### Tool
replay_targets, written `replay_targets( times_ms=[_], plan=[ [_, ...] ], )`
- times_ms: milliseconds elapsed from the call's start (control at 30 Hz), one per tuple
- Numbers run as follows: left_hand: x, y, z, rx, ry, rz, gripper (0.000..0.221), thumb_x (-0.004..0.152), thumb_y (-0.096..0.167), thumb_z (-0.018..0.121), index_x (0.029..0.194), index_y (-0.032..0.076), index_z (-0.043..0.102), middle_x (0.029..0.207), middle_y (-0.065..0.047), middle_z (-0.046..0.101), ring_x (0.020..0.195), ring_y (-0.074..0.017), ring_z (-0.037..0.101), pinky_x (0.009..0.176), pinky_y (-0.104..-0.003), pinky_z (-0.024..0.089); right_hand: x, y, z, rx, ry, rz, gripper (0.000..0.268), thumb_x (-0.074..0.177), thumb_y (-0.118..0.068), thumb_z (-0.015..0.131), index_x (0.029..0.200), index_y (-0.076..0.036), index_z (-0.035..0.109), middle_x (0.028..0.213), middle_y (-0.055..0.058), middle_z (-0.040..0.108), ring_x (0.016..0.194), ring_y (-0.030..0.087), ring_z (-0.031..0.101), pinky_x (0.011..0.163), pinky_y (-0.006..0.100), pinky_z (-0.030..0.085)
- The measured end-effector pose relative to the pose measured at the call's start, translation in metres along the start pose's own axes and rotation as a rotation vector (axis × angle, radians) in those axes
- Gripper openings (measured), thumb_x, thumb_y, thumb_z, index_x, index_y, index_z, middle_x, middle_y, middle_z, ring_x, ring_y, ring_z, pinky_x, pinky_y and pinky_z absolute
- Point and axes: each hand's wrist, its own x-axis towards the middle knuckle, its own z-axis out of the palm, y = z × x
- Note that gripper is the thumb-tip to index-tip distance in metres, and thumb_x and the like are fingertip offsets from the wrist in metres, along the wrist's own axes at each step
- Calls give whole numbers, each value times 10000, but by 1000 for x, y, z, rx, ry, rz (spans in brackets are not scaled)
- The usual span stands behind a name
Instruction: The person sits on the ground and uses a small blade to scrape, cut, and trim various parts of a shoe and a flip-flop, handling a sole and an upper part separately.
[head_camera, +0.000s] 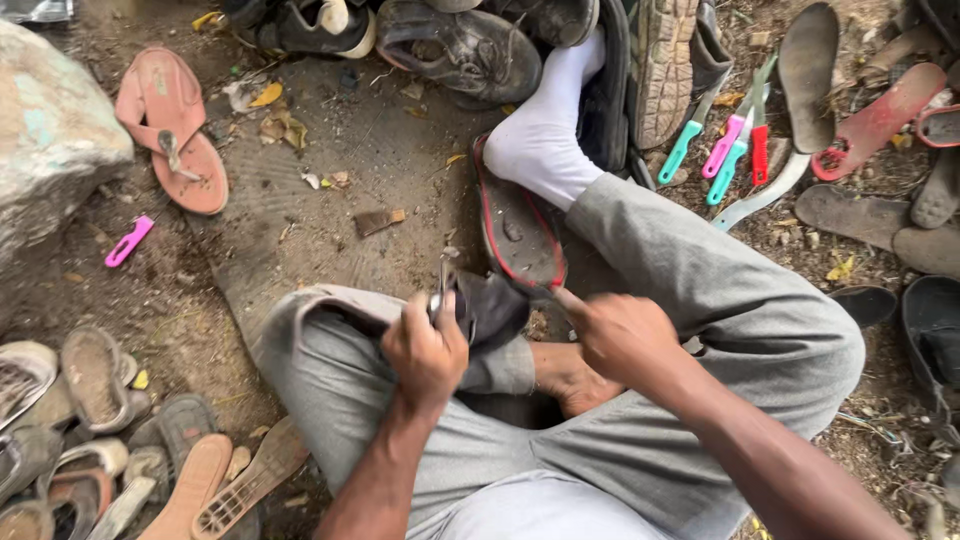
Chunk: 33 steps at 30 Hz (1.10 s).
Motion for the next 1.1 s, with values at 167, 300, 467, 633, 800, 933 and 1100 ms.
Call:
replay_targets(
  times_ms=[167,300,467,633,800,933,1100],
  plan=[
    [-24,17,-2,-66,-48,18,212,980,131,707,1008,-24,564,667,-126,565,550,-328,576,517,-446,438,-7,0,-21,47,169,-19,563,880,-132,546,1408,-324,593,784,76,711,678,300,710,572,461,551],
    [-29,20,-3,-80,-56,25,232,986,145,703,1020,-36,561,662,-121,561,544,-304,582,506,-435,444,60,-38,-19,-14,-39,-65,438,924,-158,540,1342,-276,592,772,109,711,694,331,714,543,475,555],
    [-37,18,-16,-176,-21,41,206,990,79,699,1028,-49,541,684,-153,566,542,-352,568,505,-447,446,24,-11,-15,-88,-58,-174,278,973,-256,556,1225,-227,667,813,106,727,791,333,715,643,492,548],
    [-47,24,-42,-206,-5,-19,230,976,97,690,1026,-46,517,686,-146,588,529,-321,600,496,-424,472,-67,15,-43,-4,-228,143,797,805,-173,582,1548,-426,450,878,72,710,786,303,726,652,468,566],
    [-39,35,-44,-210,-23,26,228,980,117,688,1008,-28,514,673,-138,583,539,-334,593,504,-432,453,-14,-1,-23,55,147,15,591,876,-209,617,1437,-382,553,924,39,695,752,286,711,593,453,561],
    [-41,33,-49,-91,-7,74,247,996,159,683,1032,-33,531,711,-154,596,571,-326,604,527,-440,463,39,-40,-19,-55,39,-179,494,930,-207,593,1401,-357,575,891,44,704,752,288,710,601,456,560],
    [-49,21,-61,-48,72,-47,298,1002,187,691,1016,-74,547,695,-135,590,547,-297,585,520,-429,451,-30,5,-50,-233,-226,-115,706,844,-168,576,1518,-348,472,814,87,708,706,282,709,607,450,571]
  ],
)
